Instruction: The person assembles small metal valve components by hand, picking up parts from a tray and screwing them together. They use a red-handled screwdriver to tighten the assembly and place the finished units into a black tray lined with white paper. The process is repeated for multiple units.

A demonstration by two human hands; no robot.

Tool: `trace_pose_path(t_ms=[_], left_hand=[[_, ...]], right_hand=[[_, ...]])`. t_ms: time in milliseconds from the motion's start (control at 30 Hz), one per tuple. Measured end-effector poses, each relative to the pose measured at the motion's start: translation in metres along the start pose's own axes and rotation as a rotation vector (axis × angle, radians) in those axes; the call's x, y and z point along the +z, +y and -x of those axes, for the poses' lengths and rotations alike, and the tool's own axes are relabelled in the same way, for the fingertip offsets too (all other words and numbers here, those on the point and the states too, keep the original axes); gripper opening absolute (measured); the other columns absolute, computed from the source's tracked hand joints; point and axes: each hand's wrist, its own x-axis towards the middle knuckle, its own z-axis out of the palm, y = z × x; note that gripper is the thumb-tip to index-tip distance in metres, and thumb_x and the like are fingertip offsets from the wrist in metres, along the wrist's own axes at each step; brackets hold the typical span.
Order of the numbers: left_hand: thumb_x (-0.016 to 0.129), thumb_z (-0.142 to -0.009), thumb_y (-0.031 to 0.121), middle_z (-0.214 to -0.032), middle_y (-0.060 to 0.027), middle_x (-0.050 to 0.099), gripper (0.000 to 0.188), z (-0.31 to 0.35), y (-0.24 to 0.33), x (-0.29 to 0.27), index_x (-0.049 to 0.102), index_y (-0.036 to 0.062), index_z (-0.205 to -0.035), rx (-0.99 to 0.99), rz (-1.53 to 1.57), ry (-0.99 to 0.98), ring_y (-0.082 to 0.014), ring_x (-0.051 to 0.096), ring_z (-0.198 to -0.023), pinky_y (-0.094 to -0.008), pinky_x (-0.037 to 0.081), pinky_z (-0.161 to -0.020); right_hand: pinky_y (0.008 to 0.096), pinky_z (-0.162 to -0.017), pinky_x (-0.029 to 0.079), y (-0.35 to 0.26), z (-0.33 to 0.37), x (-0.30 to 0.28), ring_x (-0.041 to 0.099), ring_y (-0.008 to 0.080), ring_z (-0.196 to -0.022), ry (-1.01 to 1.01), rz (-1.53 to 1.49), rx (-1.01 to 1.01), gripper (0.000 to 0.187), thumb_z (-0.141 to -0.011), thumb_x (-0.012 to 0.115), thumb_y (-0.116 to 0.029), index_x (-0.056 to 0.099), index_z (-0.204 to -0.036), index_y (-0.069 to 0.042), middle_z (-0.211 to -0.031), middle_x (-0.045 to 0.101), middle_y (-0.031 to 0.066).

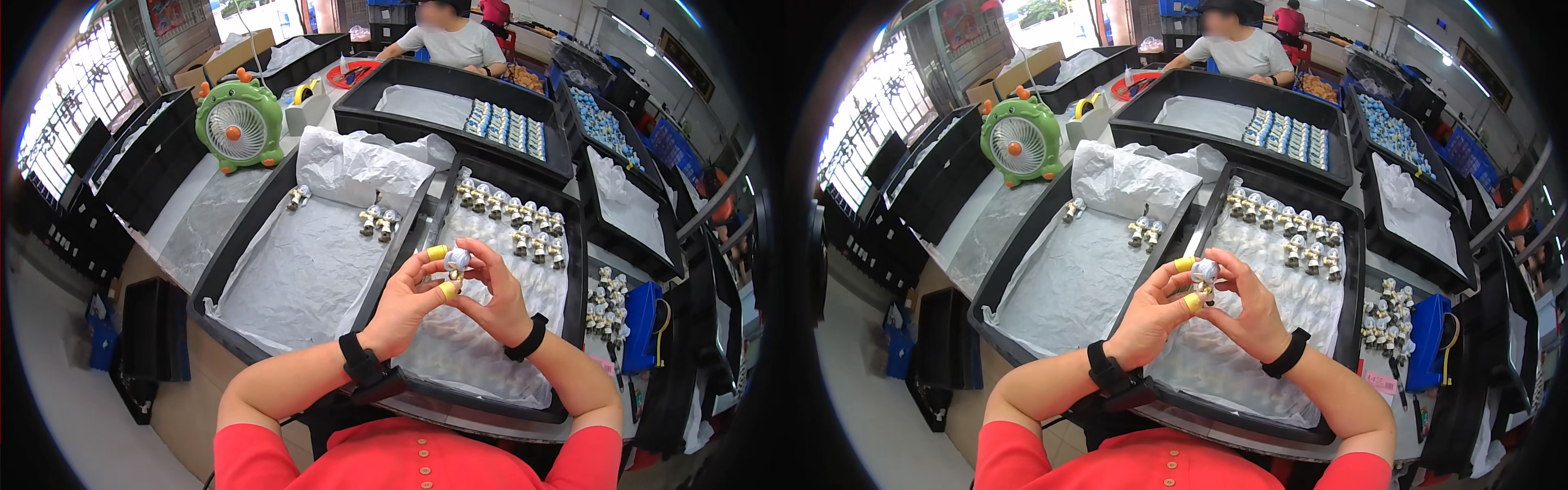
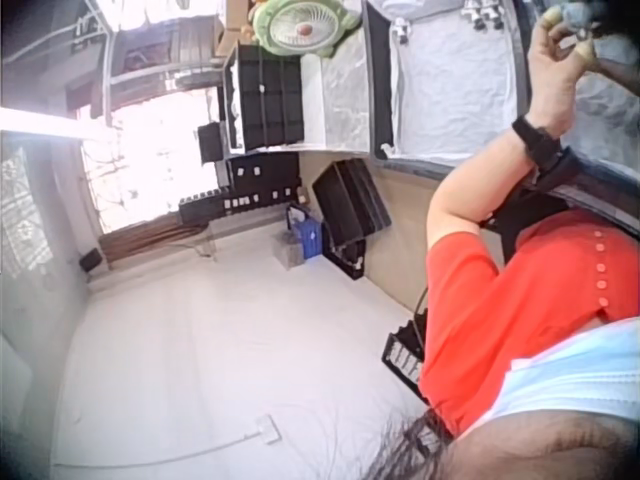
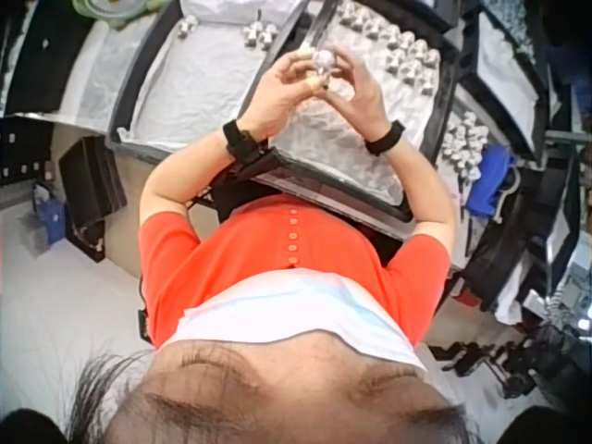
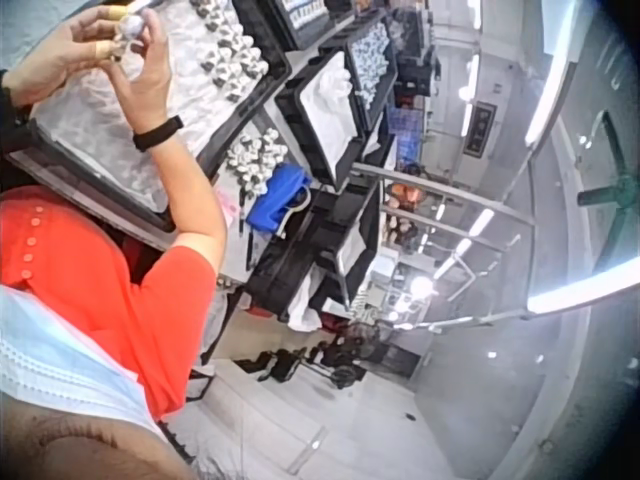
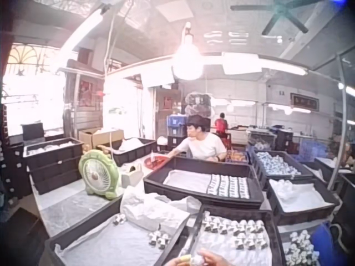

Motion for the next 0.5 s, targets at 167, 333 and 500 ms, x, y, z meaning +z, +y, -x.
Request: trace_pose_path(t_ms=[167, 333, 500], left_hand=[[0.054, -0.09, 0.007, -0.119, -0.0107, 0.053, 0.05, 0.0002, 0.0006, -0.0012, 0.034, 0.0059, -0.135, -0.033, 0.104, 0.024, -0.0187, 0.056, -0.107, -0.0317, 0.048, -0.088], [0.048, -0.092, 0.01, -0.121, -0.0125, 0.054, 0.049, 0.0001, 0.0021, -0.0029, 0.031, 0.0065, -0.138, -0.063, 0.142, 0.007, -0.0235, 0.058, -0.107, -0.0349, 0.048, -0.088], [0.046, -0.092, 0.009, -0.119, -0.0096, 0.054, 0.048, -0.0019, -0.0012, -0.0066, 0.03, 0.0072, -0.138, -0.094, 0.212, -0.007, -0.0205, 0.059, -0.105, -0.0341, 0.049, -0.087]], right_hand=[[0.0303, -0.081, 0.049, 0.0002, -0.0004, -0.0026, 0.057, 0.0205, -0.103, -0.01, 0.08, -0.006, 0.076, -0.067, 0.078, -0.007, 0.039, -0.132, -0.007, -0.129, 0.049, 0.0092], [0.0299, -0.08, 0.046, 0.0018, -0.0008, -0.0072, 0.056, 0.0194, -0.102, -0.023, 0.07, 0.027, 0.078, -0.065, 0.079, -0.012, 0.039, -0.133, -0.007, -0.129, 0.05, 0.0086], [0.0304, -0.082, 0.046, 0.0061, -0.0004, -0.0083, 0.056, 0.0199, -0.104, -0.042, 0.061, 0.059, 0.081, -0.066, 0.079, -0.014, 0.038, -0.134, -0.007, -0.13, 0.05, 0.0086]])
